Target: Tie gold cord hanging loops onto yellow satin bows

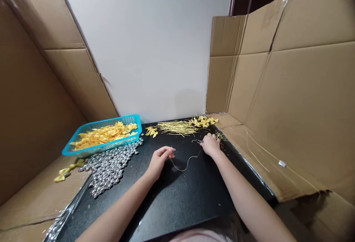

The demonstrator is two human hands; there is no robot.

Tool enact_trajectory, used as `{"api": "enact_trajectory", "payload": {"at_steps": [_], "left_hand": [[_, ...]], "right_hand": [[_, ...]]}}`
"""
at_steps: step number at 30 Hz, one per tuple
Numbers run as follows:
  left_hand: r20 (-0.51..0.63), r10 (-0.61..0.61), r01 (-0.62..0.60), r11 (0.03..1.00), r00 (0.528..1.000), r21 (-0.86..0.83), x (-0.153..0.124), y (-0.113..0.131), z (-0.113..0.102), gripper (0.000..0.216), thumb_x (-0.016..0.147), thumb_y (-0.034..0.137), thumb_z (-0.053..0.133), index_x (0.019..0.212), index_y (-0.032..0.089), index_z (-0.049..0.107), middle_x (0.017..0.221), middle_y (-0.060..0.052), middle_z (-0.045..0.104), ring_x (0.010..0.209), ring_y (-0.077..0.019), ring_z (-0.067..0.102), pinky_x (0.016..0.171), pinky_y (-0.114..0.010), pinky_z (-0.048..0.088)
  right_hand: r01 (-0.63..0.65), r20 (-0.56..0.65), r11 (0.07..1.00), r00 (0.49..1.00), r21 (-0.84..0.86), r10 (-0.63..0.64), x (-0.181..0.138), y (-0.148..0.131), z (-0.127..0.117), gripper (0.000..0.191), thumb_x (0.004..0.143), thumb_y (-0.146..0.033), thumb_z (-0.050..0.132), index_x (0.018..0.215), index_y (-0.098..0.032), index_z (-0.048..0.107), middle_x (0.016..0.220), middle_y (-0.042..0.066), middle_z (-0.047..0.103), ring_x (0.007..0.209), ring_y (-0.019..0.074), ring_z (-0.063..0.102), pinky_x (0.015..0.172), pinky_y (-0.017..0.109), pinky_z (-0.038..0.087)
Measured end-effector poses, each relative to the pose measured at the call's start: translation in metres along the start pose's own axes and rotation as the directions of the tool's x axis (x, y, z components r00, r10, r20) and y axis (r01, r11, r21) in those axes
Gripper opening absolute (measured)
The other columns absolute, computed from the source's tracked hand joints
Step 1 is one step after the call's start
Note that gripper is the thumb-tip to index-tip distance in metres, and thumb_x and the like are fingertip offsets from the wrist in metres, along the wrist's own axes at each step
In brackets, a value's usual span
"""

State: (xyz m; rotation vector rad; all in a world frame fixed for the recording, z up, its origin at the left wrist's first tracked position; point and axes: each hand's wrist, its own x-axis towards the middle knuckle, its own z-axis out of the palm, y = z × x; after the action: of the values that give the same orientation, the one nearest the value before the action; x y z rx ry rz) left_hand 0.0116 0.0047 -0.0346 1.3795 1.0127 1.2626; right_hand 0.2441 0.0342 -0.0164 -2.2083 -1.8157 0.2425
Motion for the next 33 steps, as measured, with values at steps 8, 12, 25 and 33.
{"api": "enact_trajectory", "payload": {"at_steps": [8,12,25,33], "left_hand": [[0.003,0.002,-0.001,0.999,1.000,-0.046,0.001,0.000,0.001,0.018,0.072,0.033,0.066,0.064,0.017,0.070,0.059,-0.001,0.062,0.062,-0.0143,0.054,0.065,-0.025,0.042],[0.002,-0.006,0.006,0.998,1.000,-0.068,0.000,0.001,0.001,0.018,0.072,0.033,0.065,0.066,0.017,0.071,0.059,-0.001,0.061,0.061,-0.0140,0.053,0.064,-0.025,0.043],[0.039,0.016,-0.016,1.000,0.999,0.001,-0.003,0.009,0.004,0.024,0.074,0.040,0.067,0.074,0.017,0.072,0.060,0.000,0.060,0.063,-0.0153,0.055,0.068,-0.027,0.045],[0.101,0.026,-0.033,0.997,0.995,0.065,-0.004,0.009,0.003,0.028,0.073,0.044,0.070,0.071,0.016,0.070,0.060,0.001,0.058,0.060,-0.0135,0.051,0.063,-0.025,0.042]], "right_hand": [[0.019,-0.032,0.996,0.999,0.082,-0.016,0.000,0.000,0.005,0.008,0.083,-0.016,0.064,0.090,-0.015,0.066,0.112,0.015,0.062,0.114,0.0314,0.051,0.089,0.040,0.038],[0.081,-0.127,0.976,0.990,0.205,-0.055,-0.003,-0.002,-0.004,0.006,0.088,-0.019,0.055,0.089,-0.016,0.061,0.099,0.014,0.066,0.097,0.0262,0.060,0.080,0.034,0.041],[0.533,-0.093,0.604,0.791,0.592,-0.605,-0.044,-0.039,0.003,0.030,0.099,-0.036,0.030,0.087,-0.019,0.053,0.058,-0.005,0.053,0.057,0.0122,0.054,0.058,0.022,0.038],[0.578,-0.116,0.602,0.768,0.551,-0.630,-0.045,-0.040,0.004,0.020,0.092,-0.029,0.047,0.078,-0.018,0.057,0.064,-0.003,0.054,0.060,0.0118,0.049,0.059,0.023,0.032]]}}
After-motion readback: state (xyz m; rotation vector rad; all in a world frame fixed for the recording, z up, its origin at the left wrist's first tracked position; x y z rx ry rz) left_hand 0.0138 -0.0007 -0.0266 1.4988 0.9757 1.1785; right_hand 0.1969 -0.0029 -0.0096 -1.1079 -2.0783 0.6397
